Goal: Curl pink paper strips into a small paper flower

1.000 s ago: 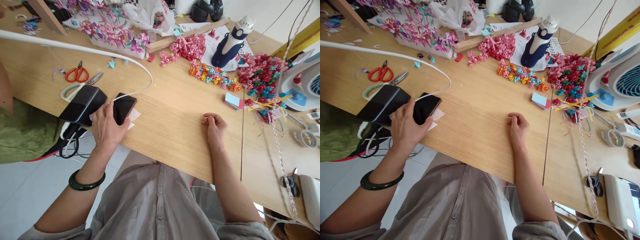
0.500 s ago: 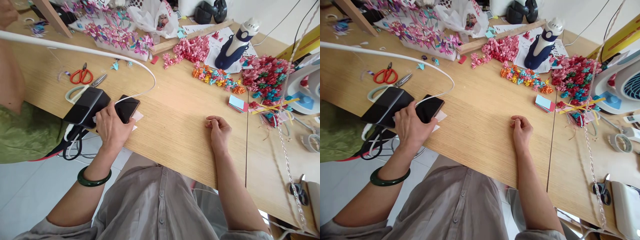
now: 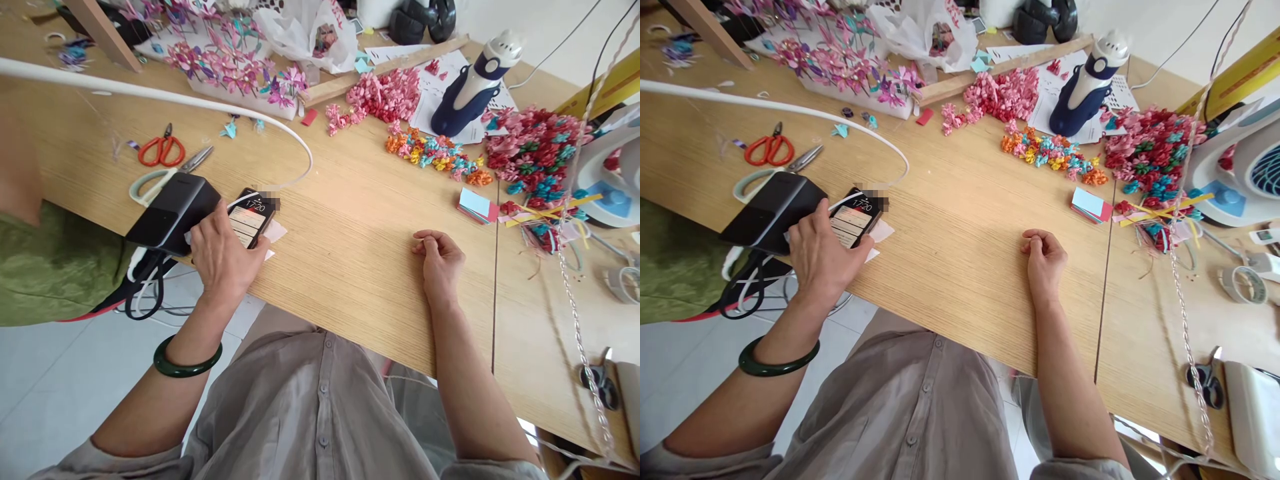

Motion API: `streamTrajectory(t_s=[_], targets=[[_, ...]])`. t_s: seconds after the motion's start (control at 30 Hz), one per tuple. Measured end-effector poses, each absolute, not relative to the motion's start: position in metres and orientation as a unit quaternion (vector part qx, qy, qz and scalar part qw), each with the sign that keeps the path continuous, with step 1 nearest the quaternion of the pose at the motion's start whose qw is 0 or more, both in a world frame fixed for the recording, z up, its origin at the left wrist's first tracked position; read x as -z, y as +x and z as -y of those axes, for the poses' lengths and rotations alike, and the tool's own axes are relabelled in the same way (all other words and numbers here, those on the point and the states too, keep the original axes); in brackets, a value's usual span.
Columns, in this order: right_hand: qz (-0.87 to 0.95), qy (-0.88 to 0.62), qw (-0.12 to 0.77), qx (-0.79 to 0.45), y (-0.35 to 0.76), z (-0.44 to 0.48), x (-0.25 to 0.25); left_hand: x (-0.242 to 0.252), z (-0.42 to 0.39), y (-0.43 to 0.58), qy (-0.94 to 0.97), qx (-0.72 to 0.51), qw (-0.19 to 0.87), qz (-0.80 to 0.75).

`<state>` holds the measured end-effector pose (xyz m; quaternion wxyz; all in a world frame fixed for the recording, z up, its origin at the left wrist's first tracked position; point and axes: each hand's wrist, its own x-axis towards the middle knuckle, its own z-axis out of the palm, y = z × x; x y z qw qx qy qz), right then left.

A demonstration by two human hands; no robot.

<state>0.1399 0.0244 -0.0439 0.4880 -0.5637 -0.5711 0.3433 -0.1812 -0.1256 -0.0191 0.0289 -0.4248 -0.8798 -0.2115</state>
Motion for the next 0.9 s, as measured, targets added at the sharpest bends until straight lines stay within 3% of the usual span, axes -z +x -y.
streamTrajectory(t_s=[0.4, 0.53, 0.63, 0.9], targets=[[0.563, -0.566, 0.487, -0.355, 0.138, -0.023, 0.042, 0.008, 0.136, -0.175, -0.463, 0.254, 0.006, 0.849], [0.552, -0.567, 0.485, -0.372, 0.135, -0.023, 0.041, 0.003, 0.138, -0.156, -0.546, 0.346, 0.083, 0.759], [0.553, -0.572, 0.477, -0.373, 0.134, -0.021, 0.039, 0.003, 0.131, -0.133, -0.625, 0.411, 0.08, 0.659], [0.595, -0.577, 0.399, -0.391, 0.136, -0.018, 0.032, -0.003, 0.094, -0.062, -0.738, 0.452, -0.092, 0.492]])
